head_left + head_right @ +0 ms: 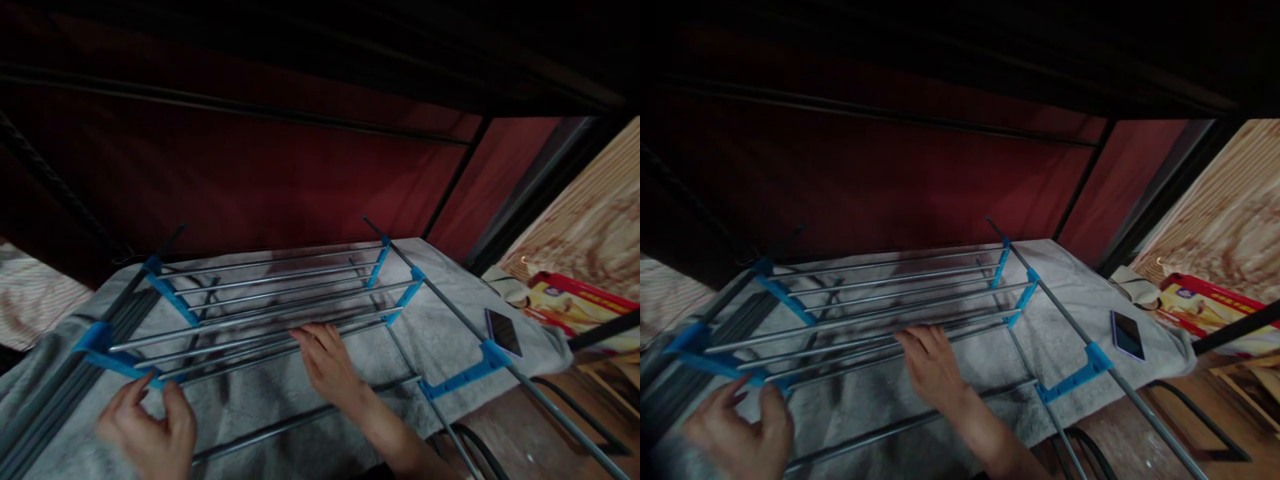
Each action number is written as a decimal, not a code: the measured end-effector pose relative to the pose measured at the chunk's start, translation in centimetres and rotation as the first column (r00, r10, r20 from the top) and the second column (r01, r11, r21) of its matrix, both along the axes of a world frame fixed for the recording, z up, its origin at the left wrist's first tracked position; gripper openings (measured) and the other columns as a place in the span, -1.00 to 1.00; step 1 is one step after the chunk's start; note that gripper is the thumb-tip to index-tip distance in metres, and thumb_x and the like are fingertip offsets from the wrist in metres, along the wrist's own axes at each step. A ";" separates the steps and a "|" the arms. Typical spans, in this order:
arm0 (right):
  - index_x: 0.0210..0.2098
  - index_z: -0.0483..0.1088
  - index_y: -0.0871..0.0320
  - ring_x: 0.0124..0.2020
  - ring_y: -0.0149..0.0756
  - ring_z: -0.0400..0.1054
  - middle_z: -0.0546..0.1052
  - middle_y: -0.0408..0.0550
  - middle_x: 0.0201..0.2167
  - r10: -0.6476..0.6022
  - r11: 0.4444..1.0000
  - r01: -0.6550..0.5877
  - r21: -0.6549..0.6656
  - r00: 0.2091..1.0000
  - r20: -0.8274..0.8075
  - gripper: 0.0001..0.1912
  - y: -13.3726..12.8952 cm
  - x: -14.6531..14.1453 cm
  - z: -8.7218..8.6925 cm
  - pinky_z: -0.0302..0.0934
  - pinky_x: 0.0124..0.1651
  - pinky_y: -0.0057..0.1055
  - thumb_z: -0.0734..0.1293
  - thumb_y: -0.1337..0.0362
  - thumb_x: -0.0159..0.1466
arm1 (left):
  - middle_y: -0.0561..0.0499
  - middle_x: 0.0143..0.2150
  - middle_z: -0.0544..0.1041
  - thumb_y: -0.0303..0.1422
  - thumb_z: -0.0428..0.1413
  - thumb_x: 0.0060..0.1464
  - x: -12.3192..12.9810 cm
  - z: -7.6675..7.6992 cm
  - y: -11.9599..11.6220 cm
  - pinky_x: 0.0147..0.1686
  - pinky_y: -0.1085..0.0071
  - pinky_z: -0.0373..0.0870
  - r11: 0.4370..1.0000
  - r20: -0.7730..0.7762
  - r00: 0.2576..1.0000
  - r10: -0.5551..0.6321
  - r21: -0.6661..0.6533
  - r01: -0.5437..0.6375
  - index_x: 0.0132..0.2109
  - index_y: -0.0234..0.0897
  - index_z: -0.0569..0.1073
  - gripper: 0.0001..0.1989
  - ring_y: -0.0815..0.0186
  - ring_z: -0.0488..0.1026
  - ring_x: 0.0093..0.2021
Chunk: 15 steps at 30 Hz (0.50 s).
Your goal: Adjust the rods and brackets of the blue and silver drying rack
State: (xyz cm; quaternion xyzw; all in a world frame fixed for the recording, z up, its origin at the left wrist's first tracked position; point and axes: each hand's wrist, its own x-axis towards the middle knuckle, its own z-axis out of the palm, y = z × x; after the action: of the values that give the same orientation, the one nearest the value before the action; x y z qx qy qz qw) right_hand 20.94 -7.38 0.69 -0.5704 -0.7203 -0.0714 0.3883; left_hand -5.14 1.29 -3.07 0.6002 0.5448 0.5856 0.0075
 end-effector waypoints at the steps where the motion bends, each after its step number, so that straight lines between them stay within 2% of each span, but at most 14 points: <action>1: 0.20 0.34 0.04 0.05 -0.25 0.35 0.51 -0.01 0.03 -0.020 1.000 0.020 -0.007 0.999 -0.050 -0.58 -0.9 0.8 -0.9 0.28 0.14 -0.22 0.15 0.41 0.41 | -0.26 -0.11 0.48 -0.20 0.12 0.04 0.3 -0.1 -0.3 0.11 -0.21 0.32 0.997 -0.071 0.996 -0.047 0.060 0.052 -0.09 -0.25 0.45 -0.69 -0.19 0.42 0.07; 3: 0.14 0.40 0.00 0.00 -0.25 0.39 0.52 -0.03 -0.02 -0.061 0.998 0.060 -0.012 0.989 -0.134 -0.58 -2.4 2.5 -2.0 0.34 0.08 -0.22 0.14 0.44 0.39 | -0.22 -0.19 0.50 -0.25 0.15 0.05 1.3 0.9 -1.0 0.06 -0.15 0.38 0.980 -0.156 0.981 -0.114 0.146 0.137 -0.14 -0.26 0.48 -0.75 -0.09 0.48 -0.05; 5: 0.08 0.45 -0.02 -0.02 -0.25 0.41 0.53 -0.03 -0.06 -0.105 0.994 0.107 -0.003 0.972 -0.209 -0.59 -3.4 4.1 -2.0 0.37 0.04 -0.23 0.14 0.44 0.39 | -0.20 -0.12 0.51 -0.30 0.17 0.06 2.7 3.2 -1.6 0.11 -0.09 0.36 0.963 -0.168 0.983 -0.076 0.242 0.116 -0.08 -0.23 0.50 -0.74 -0.04 0.47 -0.02; 7: 0.03 0.47 0.00 -0.04 -0.25 0.44 0.54 -0.02 -0.10 -0.138 0.988 0.151 0.025 0.950 -0.281 -0.63 -4.0 5.4 -1.1 0.39 0.01 -0.27 0.14 0.42 0.39 | -0.16 -0.04 0.51 -0.32 0.15 0.11 4.3 6.8 -1.6 0.18 -0.02 0.32 0.947 -0.071 0.997 -0.013 0.320 0.035 0.01 -0.21 0.50 -0.69 0.01 0.41 0.10; 9: 0.00 0.49 0.02 -0.05 -0.27 0.45 0.54 -0.02 -0.13 -0.142 0.982 0.174 0.071 0.933 -0.331 -0.67 -4.1 6.2 0.5 0.39 -0.01 -0.31 0.16 0.39 0.40 | -0.15 0.04 0.47 -0.32 0.12 0.14 5.7 11.2 -0.3 0.14 0.08 0.37 0.935 0.073 0.997 -0.022 0.356 -0.006 0.07 -0.27 0.48 -0.66 0.05 0.34 0.20; 11: 0.00 0.49 0.03 -0.05 -0.27 0.45 0.53 -0.02 -0.13 -0.122 0.978 0.171 0.119 0.933 -0.339 -0.69 -3.8 6.6 2.4 0.38 -0.01 -0.31 0.17 0.37 0.41 | -0.16 0.10 0.44 -0.37 0.08 0.15 6.5 15.7 2.9 0.07 0.17 0.41 0.947 0.211 0.975 -0.066 0.320 -0.005 0.06 -0.40 0.48 -0.66 0.09 0.36 0.17; 13: 0.01 0.49 0.03 -0.03 -0.24 0.44 0.53 -0.01 -0.11 -0.092 0.978 0.145 0.148 0.944 -0.317 -0.70 -3.0 6.8 4.5 0.37 0.02 -0.28 0.18 0.33 0.42 | -0.16 -0.01 0.48 -0.41 0.03 0.15 6.7 19.6 7.5 0.06 0.17 0.37 0.960 0.270 0.958 -0.098 0.279 0.020 0.06 -0.62 0.43 -0.60 0.15 0.44 0.05; 15: 0.02 0.48 0.02 0.01 -0.23 0.42 0.51 0.00 -0.07 -0.062 0.982 0.108 0.152 0.957 -0.283 -0.70 -1.9 6.7 6.6 0.35 0.07 -0.25 0.17 0.30 0.43 | -0.17 -0.05 0.49 -0.39 -0.03 0.18 6.3 22.5 12.5 0.08 0.15 0.32 0.979 0.164 0.980 -0.115 0.186 0.084 -0.01 -0.70 0.44 -0.60 0.14 0.45 0.06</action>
State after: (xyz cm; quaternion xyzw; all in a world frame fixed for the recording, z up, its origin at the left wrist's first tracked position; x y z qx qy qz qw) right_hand 27.62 -9.23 7.25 -0.5711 -0.6252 -0.0673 0.5277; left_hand 1.12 13.83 19.38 0.5719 0.4566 0.6808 0.0307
